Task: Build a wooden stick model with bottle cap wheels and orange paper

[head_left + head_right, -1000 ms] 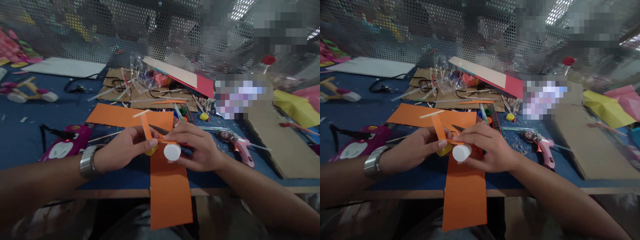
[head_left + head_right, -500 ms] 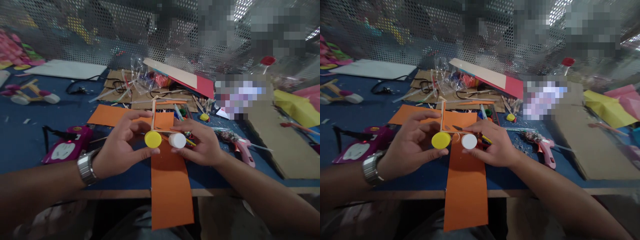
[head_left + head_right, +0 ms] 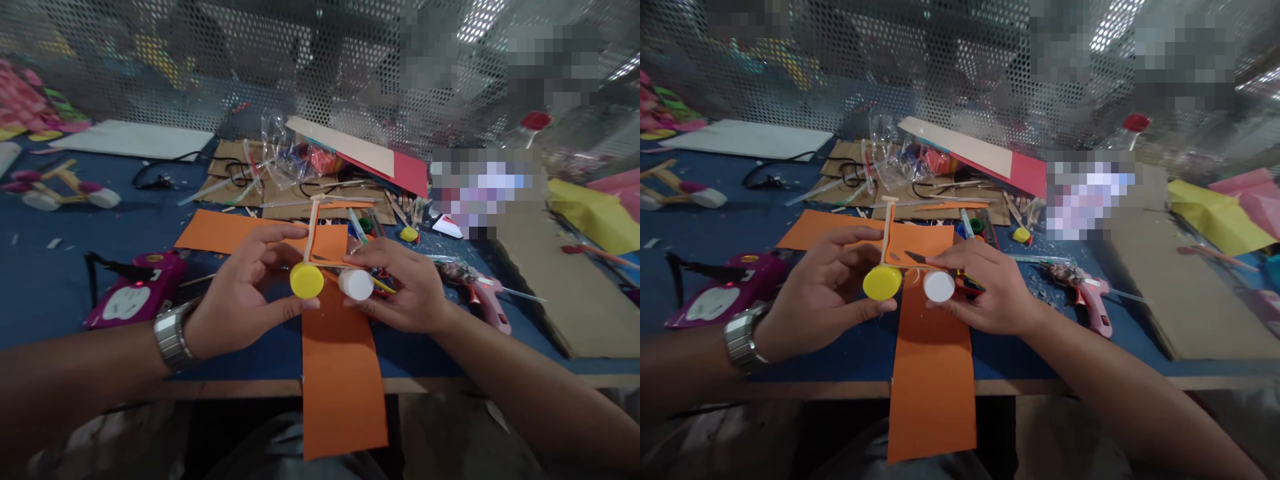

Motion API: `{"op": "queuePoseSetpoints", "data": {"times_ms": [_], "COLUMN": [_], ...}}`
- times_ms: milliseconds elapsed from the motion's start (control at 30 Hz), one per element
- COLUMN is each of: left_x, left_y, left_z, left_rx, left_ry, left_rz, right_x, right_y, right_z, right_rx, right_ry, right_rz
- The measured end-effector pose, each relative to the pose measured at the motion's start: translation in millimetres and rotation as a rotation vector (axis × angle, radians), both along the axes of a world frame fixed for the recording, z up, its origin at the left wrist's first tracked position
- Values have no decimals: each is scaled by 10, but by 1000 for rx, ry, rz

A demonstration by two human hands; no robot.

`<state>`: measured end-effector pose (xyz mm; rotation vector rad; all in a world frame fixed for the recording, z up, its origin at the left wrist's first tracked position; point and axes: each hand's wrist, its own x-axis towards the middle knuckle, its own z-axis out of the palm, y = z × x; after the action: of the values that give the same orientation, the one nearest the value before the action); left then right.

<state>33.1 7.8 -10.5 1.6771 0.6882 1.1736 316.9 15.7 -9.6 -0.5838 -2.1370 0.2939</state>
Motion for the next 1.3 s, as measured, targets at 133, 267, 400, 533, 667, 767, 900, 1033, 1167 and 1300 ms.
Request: {"op": "queuePoseSetpoints", "data": {"times_ms": [133,267,400,533,667,767,900,1033,1167,1300], "left_x": [9,16,0,-22,-21,-16,-27,-40,-21,-1], "left_y": [-10,-28,-36,-12,19,21,20,32,24,22], "left_z": [3,21,28,30,30,26,31,41,41,19], "left_rx": [-23,-43,-105,-175,-218,-221,-162,-48,-103,-138], "left_ry": [-11,-21,-51,-46,71,113,147,192,149,103], "left_rz": [-4,-10,-52,-107,-125,-111,-103,-82,-114,-140], "right_x": [4,12,11,-8,-36,-53,-72,-81,-88,-126], "right_y": [-3,-10,-8,-11,-28,-36,-29,-24,-49,-93], "right_z": [3,2,-2,-9,-28,-50,-62,-31,11,18], "right_rx": [-5,-9,-25,10,62,81,91,9,-192,-340], "right_ry": [-3,-7,2,-19,-56,-77,-91,-102,-37,-11], "right_rz": [1,-4,-4,-8,5,21,44,104,231,180]}}
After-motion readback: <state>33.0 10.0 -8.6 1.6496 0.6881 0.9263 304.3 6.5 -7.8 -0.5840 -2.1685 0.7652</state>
